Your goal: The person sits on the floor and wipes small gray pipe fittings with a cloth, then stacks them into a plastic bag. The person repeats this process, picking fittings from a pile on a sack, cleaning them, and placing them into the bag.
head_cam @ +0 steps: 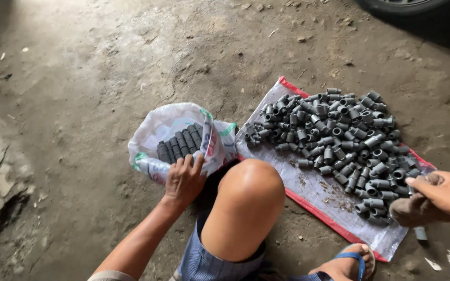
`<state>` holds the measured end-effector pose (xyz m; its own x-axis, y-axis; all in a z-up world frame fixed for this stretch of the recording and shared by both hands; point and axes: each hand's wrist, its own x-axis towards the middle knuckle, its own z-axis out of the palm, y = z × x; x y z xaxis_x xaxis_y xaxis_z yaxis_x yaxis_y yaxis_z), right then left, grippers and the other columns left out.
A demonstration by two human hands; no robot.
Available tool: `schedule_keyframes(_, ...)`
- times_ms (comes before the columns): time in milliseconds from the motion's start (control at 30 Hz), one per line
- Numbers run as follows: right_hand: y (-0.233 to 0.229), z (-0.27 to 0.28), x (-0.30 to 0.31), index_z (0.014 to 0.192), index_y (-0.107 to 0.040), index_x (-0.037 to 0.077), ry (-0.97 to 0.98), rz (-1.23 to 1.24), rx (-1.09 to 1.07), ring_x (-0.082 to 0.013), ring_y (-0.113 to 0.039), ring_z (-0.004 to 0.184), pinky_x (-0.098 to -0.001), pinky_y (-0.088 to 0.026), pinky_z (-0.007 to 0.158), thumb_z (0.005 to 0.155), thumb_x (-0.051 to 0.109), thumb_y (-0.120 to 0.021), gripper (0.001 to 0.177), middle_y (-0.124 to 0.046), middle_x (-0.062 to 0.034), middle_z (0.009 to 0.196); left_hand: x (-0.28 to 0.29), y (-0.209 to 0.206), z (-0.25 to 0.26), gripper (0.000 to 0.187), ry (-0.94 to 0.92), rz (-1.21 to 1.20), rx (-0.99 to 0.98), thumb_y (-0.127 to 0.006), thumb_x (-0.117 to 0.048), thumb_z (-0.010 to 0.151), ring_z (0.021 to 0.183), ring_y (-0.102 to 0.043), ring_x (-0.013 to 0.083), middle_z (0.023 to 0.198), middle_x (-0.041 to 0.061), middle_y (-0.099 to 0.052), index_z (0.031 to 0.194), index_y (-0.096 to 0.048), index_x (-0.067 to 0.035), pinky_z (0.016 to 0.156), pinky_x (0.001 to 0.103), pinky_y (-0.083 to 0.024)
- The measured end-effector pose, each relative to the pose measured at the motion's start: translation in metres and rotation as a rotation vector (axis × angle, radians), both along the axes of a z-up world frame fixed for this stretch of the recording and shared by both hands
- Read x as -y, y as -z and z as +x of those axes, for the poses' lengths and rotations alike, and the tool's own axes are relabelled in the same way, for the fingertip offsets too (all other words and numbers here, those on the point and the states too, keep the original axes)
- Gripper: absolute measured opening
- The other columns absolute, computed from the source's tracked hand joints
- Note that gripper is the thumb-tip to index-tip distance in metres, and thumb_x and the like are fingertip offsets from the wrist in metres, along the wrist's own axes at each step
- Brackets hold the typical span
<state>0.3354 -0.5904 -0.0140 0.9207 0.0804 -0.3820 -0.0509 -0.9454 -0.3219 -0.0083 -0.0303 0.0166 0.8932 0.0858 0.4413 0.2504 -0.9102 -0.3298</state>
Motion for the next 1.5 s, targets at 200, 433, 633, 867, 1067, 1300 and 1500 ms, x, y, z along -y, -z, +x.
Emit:
schedule_keyframes(200,-0.053,-0.014,-0.051,0.089,-0.088,0.009,-0.134,-0.228,-0.046,-0.0408,-0.075,0.109,-0.0398,-0.053,0.088,0.085,0.067,-0.062,0.063,-0.084,-0.0236,0.109,-0.012,-0.057,0.0,0.049,0.057,-0.273,0.081,-0.071,-0.042,0.087,0.09,-0.063,0.0385,0.106,0.017,-0.067,0.12,-0.067,-0.006,0.074,0.049,-0.052)
schedule_keyframes(433,-0.063,-0.039,-0.053,0.089,-0.077,0.009,-0.152,-0.125,-0.003,-0.0387,-0.071,0.106,-0.0442,-0.05,0.085,0.086,0.064,-0.064,0.056,-0.078,-0.0223,0.106,0.013,-0.113,0.084,0.024,0.37,-0.577,0.021,-0.072,-0.022,0.094,0.085,-0.07,0.0331,0.098,0.01,-0.072,0.114,-0.073,-0.01,0.07,0.046,-0.053)
schedule_keyframes(633,-0.079,-0.066,-0.037,0.091,-0.08,0.017,0.086,0.033,-0.057,-0.0376,-0.07,0.11,-0.0468,-0.055,0.09,0.077,0.063,-0.071,0.049,-0.079,-0.0138,0.099,0.07,-0.064,0.177,0.02,0.557,-0.836,-0.094,-0.079,-0.021,0.085,0.081,-0.075,0.0305,0.083,0.008,-0.075,0.104,-0.076,-0.015,0.071,0.045,-0.059)
schedule_keyframes(867,-0.14,-0.116,-0.017,0.121,-0.077,0.011,0.221,0.09,-0.212,-0.0437,-0.068,0.118,-0.0531,-0.053,0.096,0.065,0.056,-0.085,0.072,-0.076,-0.0282,0.117,0.113,0.144,0.252,0.025,0.34,-0.964,-0.386,-0.075,-0.028,0.077,0.083,-0.074,0.0387,0.083,0.013,-0.075,0.099,-0.075,-0.018,0.072,0.053,-0.059)
schedule_keyframes(1067,-0.171,-0.139,-0.012,0.126,-0.073,-0.002,0.523,0.313,-0.25,-0.0449,-0.063,0.126,-0.0544,-0.048,0.107,0.075,0.014,-0.083,0.054,-0.071,-0.0344,0.128,0.174,0.245,0.255,0.037,0.245,-0.835,-0.59,-0.077,-0.035,0.079,0.099,-0.071,0.0364,0.105,0.01,-0.067,0.106,-0.06,-0.017,0.083,0.049,-0.061)
schedule_keyframes(1300,-0.152,-0.13,-0.014,0.124,-0.077,0.007,0.496,0.271,-0.279,-0.0384,-0.07,0.122,-0.0497,-0.052,0.106,0.074,0.015,-0.085,0.051,-0.078,-0.0246,0.122,0.187,0.338,0.252,0.026,0.292,-0.383,-0.444,-0.067,-0.026,0.084,0.095,-0.07,0.0278,0.097,0.004,-0.068,0.107,-0.06,-0.019,0.079,0.04,-0.057)
schedule_keyframes(1500,-0.177,-0.117,-0.047,0.126,-0.077,0.011,0.407,0.367,-0.23,-0.0384,-0.069,0.123,-0.052,-0.051,0.106,0.083,0.023,-0.078,0.045,-0.076,-0.0233,0.126,0.208,0.191,0.269,0.071,-0.318,-2.144,-0.44,-0.083,-0.019,0.079,0.086,-0.074,0.0422,0.11,0.034,-0.067,0.138,-0.056,0.008,0.069,0.049,-0.064)
